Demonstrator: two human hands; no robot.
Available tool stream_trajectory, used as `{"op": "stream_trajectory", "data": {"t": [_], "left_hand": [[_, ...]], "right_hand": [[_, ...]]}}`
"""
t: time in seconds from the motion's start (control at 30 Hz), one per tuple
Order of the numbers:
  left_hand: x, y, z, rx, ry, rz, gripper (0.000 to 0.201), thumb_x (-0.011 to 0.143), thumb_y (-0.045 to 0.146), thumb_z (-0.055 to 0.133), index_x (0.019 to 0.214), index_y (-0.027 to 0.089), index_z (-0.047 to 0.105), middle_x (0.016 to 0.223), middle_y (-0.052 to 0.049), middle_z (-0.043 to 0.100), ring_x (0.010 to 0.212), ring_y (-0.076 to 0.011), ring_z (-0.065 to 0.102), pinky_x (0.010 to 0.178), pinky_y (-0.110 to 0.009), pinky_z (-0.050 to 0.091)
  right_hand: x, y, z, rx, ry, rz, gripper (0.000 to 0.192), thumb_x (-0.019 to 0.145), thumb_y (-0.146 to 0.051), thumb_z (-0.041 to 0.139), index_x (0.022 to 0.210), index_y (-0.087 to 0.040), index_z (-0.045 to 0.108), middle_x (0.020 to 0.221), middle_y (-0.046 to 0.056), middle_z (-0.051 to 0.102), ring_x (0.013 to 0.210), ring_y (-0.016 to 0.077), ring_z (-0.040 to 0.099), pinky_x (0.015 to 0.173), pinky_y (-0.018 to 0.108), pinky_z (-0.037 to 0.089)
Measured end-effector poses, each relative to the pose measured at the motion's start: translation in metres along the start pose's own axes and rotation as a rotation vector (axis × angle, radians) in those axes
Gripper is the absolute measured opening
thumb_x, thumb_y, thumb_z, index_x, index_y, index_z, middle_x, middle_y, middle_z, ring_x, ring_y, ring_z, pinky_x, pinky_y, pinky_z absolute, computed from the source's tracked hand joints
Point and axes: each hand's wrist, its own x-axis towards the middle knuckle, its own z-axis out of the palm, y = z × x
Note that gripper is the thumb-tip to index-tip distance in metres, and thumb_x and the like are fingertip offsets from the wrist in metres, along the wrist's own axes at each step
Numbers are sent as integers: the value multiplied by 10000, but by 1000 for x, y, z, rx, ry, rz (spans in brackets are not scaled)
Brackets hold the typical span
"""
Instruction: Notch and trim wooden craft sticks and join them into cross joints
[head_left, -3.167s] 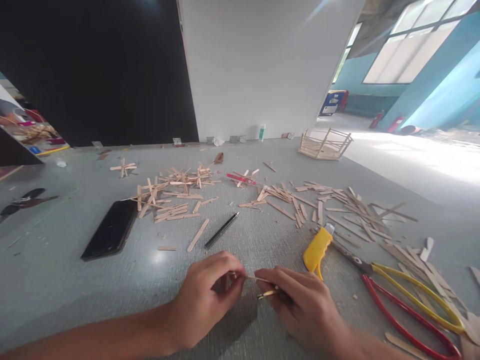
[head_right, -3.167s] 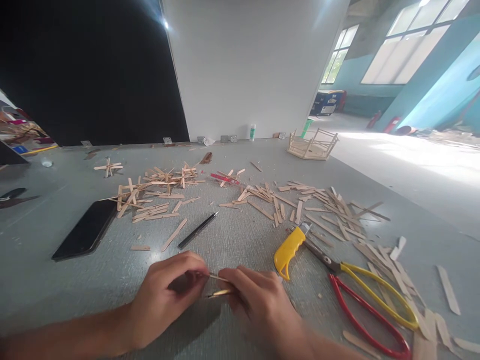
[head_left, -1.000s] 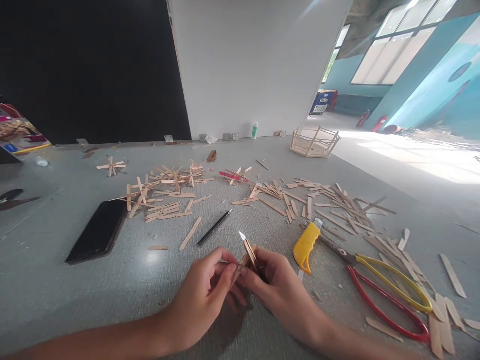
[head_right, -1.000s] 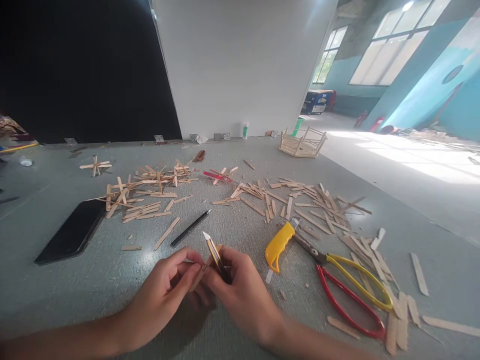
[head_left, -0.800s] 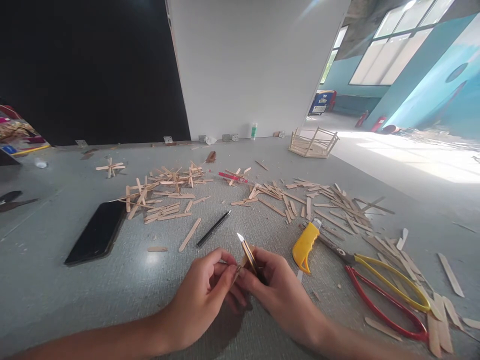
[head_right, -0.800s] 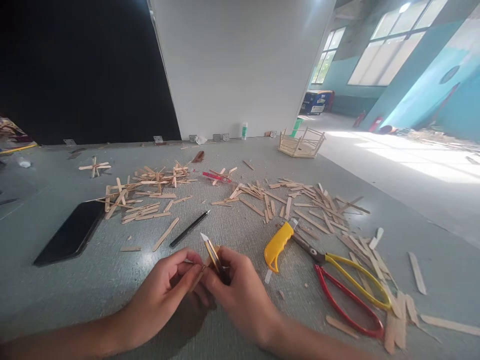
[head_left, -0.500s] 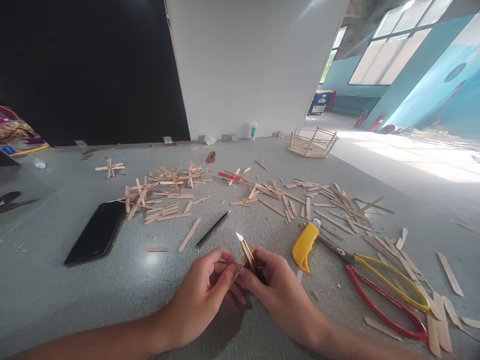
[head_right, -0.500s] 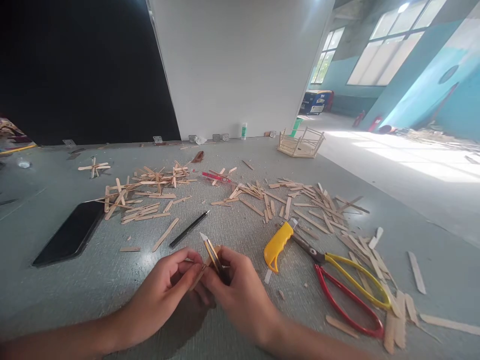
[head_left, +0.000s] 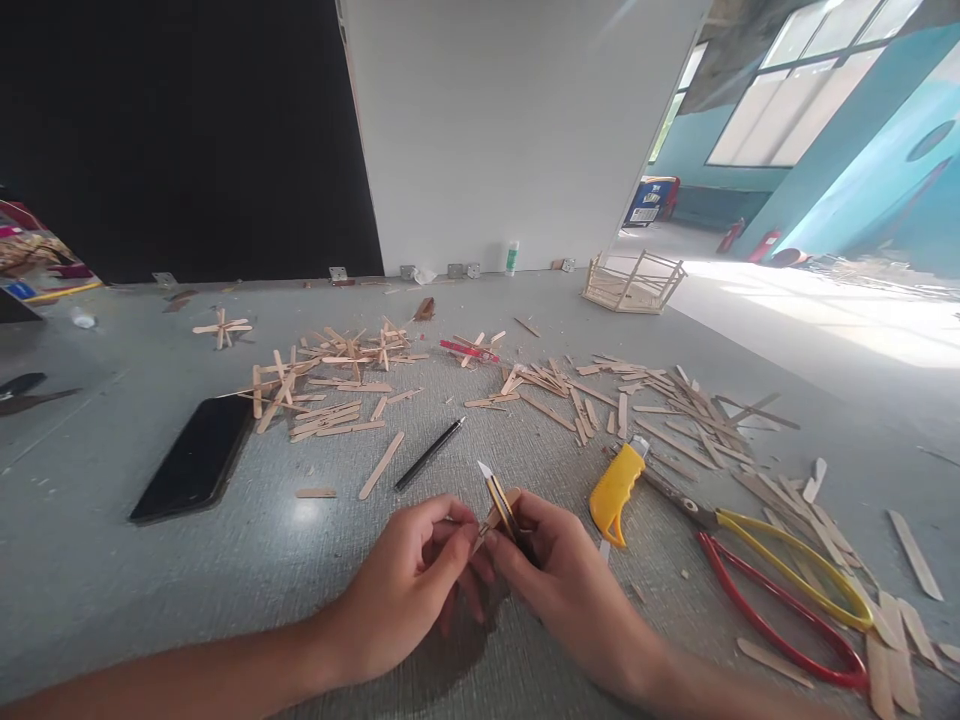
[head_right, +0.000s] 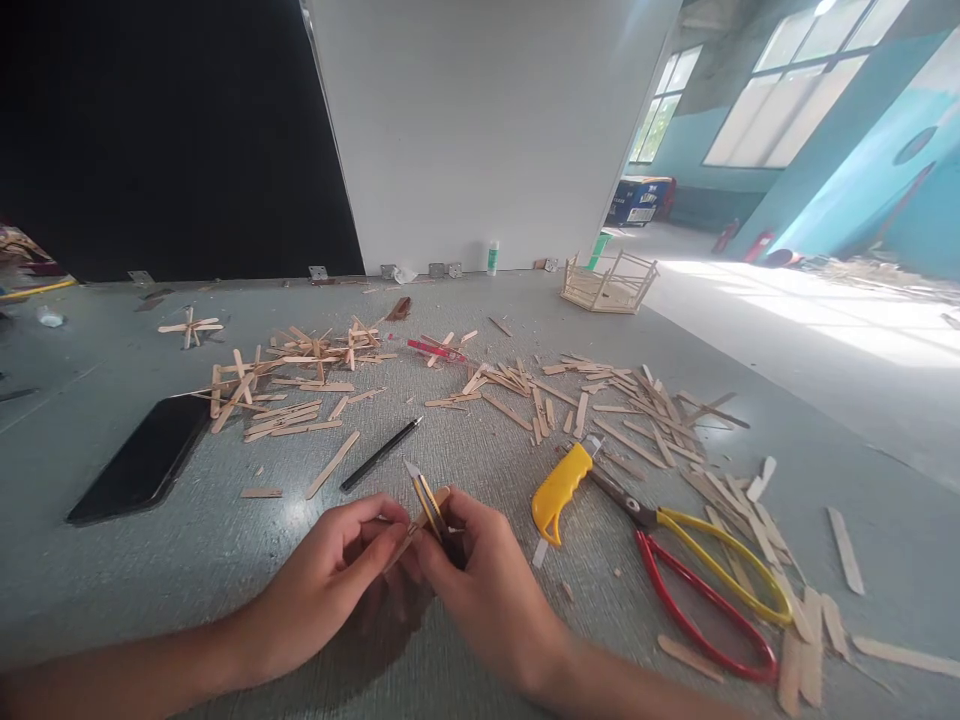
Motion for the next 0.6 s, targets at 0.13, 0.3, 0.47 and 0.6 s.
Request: {"op": "stream_trajectory", "data": {"t": [0.13, 0.3, 0.47, 0.6], "left_hand": [[-1, 1, -2, 35, -33, -1, 291, 1044, 441, 497, 1001, 169, 590, 743, 6, 649, 615, -122, 640, 468, -172, 424], [-1, 3, -3, 51, -39, -2, 279, 1049, 426, 494, 985, 176, 599, 713, 23, 635, 569, -105, 616, 452, -161, 392], [1, 2, -2, 78, -32, 25, 357, 1058, 443, 485, 854, 171, 595, 669, 38, 592, 478, -70, 548, 416, -159, 339], [0, 3, -2, 92, -24, 38, 330, 1047, 416, 518, 850, 167, 606, 658, 37, 595, 472, -70, 546, 417, -158, 345]], "right_hand": [[2, 0, -1, -10, 30, -13, 281, 963, -425, 625, 808, -203, 548, 717, -37, 537, 652, 121, 477, 607, 260, 411], [2, 2, -2, -25, 25, -12, 252, 971, -393, 610, 821, -202, 545, 719, -45, 517, 642, 117, 440, 586, 256, 381], [1, 3, -2, -92, -2, 2, 223, 950, -356, 622, 808, -197, 554, 727, -25, 553, 676, 140, 506, 626, 283, 413], [1, 2, -2, -134, -6, 10, 220, 953, -356, 606, 809, -195, 565, 724, -12, 574, 688, 156, 545, 642, 297, 439]]}}
